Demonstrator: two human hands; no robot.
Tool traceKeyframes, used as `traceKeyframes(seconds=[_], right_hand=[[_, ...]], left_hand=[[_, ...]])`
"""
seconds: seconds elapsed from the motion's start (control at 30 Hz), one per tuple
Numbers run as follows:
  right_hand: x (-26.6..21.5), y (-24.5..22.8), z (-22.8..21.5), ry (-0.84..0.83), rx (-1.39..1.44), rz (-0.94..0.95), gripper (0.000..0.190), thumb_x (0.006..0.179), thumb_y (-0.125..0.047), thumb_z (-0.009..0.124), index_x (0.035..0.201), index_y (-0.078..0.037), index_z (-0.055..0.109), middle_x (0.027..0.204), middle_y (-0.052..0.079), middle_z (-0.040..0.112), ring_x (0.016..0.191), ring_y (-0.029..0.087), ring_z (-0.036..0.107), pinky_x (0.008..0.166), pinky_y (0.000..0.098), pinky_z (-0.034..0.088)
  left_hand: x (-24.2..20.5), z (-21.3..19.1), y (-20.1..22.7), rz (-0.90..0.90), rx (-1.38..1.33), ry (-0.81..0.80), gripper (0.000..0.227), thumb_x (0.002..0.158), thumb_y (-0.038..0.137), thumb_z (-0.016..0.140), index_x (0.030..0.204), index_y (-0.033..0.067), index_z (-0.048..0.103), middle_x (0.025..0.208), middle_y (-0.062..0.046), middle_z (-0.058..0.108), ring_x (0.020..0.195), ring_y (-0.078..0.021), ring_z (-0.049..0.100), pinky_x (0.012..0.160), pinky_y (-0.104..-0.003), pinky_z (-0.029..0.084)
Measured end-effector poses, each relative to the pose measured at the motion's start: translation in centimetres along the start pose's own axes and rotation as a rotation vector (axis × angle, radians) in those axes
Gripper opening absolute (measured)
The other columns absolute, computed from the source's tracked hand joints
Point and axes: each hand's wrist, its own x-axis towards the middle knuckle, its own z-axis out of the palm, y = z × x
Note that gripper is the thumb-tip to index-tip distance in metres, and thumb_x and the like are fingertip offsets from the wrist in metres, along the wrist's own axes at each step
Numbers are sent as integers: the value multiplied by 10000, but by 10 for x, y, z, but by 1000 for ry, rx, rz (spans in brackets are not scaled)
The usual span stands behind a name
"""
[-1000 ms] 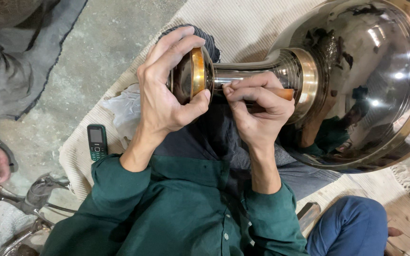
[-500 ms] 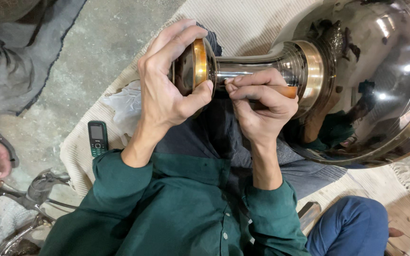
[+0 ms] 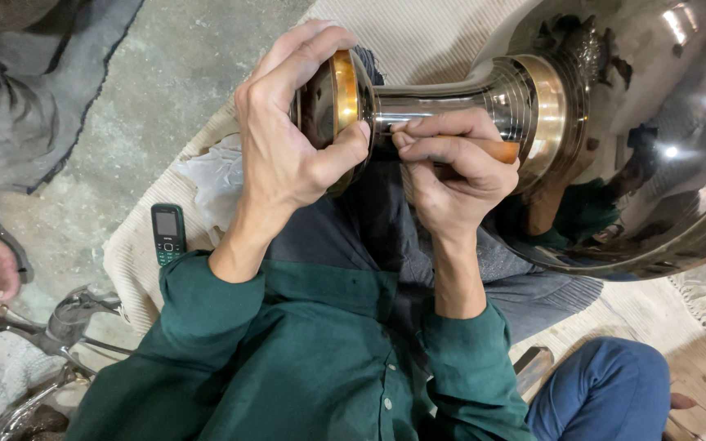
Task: The person sits on a mat and holds a large, shiny metal object with a bulbous base and narrow neck. They use a small abrasive tool to rub and polish the surface of the object, focusing on the neck and rim areas. The person rotates the object to access different sections while continuing to polish.
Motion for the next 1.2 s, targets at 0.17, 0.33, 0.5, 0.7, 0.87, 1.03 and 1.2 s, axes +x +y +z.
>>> traceKeyframes(seconds=[0.17, 0.33, 0.5, 0.7, 0.87, 1.03, 1.2], right_hand=[[-1, 1, 0, -10, 6, -14, 176, 868, 186, 793, 866, 21, 732, 1012, 116, 691, 901, 185, 732, 818, 261, 626], [1, 1, -4, -58, 22, -45, 172, 855, 176, 795, 859, 16, 731, 1005, 109, 692, 919, 193, 736, 834, 272, 643], [-1, 3, -1, -12, 13, -50, 179, 852, 175, 816, 854, 18, 731, 1000, 117, 699, 911, 191, 732, 824, 270, 633], [0, 2, -4, -53, -3, -86, 193, 843, 185, 808, 840, 6, 735, 988, 114, 692, 908, 195, 737, 821, 280, 645], [-2, 3, 0, -4, -8, -84, 202, 839, 189, 815, 821, 11, 721, 989, 113, 697, 901, 191, 735, 819, 281, 642], [0, 2, -4, -71, -17, -103, 217, 842, 194, 807, 810, -3, 723, 986, 108, 686, 913, 198, 740, 817, 277, 644], [1, 3, -4, -56, -9, -120, 216, 832, 196, 804, 813, -6, 729, 975, 114, 694, 928, 210, 747, 812, 283, 653]], left_hand=[[0, 0, -2, -4, 7, 3, 510, 809, 176, 787, 1276, 10, 664, 1318, -127, 670, 1134, -270, 745, 997, -324, 586], [0, 1, -2, -1, 3, 6, 496, 820, 165, 797, 1270, 6, 661, 1310, -125, 672, 1121, -255, 749, 988, -314, 588], [-1, 0, 0, -30, -14, -2, 486, 825, 163, 790, 1267, 5, 659, 1298, -124, 670, 1083, -230, 747, 970, -305, 586], [1, 0, 1, -44, -6, -1, 484, 833, 190, 793, 1262, 8, 662, 1267, -112, 682, 1050, -216, 743, 949, -300, 582], [0, 1, 0, -28, -1, 2, 486, 836, 202, 790, 1263, 9, 658, 1275, -116, 677, 1064, -219, 747, 952, -299, 583], [0, 1, -2, -26, 8, 5, 484, 840, 209, 800, 1259, 10, 661, 1262, -118, 683, 1046, -222, 745, 940, -304, 583], [1, 1, -1, -20, 18, 5, 480, 839, 212, 793, 1256, 12, 661, 1258, -119, 684, 1033, -214, 741, 924, -301, 581]])
